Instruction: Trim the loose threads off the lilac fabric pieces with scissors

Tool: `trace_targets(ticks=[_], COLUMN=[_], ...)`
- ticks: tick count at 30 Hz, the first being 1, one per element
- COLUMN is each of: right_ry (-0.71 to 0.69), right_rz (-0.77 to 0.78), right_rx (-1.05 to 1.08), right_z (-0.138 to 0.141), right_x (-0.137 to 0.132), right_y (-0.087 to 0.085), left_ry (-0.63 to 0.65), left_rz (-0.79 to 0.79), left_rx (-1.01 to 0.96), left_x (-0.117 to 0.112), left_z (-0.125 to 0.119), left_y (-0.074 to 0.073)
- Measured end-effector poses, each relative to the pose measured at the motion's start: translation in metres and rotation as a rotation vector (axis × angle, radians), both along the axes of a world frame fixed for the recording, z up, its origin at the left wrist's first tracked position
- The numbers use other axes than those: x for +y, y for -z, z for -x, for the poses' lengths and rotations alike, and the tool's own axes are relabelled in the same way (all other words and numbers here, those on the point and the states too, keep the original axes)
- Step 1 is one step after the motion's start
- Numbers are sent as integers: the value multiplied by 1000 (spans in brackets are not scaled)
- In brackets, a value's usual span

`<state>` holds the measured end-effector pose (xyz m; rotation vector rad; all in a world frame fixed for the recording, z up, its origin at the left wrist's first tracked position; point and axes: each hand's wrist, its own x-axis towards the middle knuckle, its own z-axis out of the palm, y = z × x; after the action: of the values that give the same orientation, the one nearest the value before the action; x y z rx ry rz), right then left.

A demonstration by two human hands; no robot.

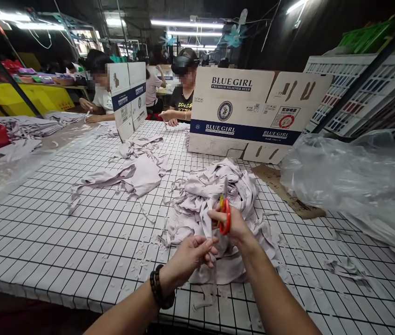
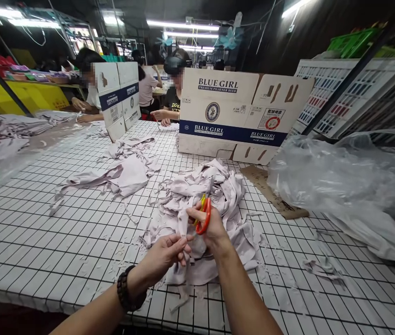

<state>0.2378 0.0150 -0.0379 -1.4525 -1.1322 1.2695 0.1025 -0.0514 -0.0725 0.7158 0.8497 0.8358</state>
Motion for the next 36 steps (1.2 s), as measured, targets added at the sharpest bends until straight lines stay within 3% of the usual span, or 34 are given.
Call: trace_targets(ticks=[3, 6, 10, 14, 16, 19, 24, 30, 36], right_ry=[75, 144, 178, 115, 57, -7, -43, -280, -295], right_rz=[-130, -195, -133, -16, 25, 56, -3, -208, -261], right_rx=[226, 364, 431, 427, 412, 359, 141, -745, -996], right_z=[2, 1, -3, 0, 3, 3, -25, -45, -33], right_x=[-12, -22, -32, -42, -47, -50, -56, -74, -75], right_y=[-21, -29, -17, -4, 0, 5, -4, -29, -31], left_ry=[-60, -149, -255, -389, -384, -265, -136, -49, -3], left_rz=[-114, -279, -548, -762, -825, -809, -655, -795, -886], left_rx=[-42, -1, 212, 454, 477, 382, 322, 461, 526], left_x=[3, 9, 16, 16, 15, 16, 20, 21, 21], left_z=[2, 5, 9, 13, 13, 13, 15, 20, 23], left_y=[-17, -27, -23, -21, -23, -24, -17, -24, -27])
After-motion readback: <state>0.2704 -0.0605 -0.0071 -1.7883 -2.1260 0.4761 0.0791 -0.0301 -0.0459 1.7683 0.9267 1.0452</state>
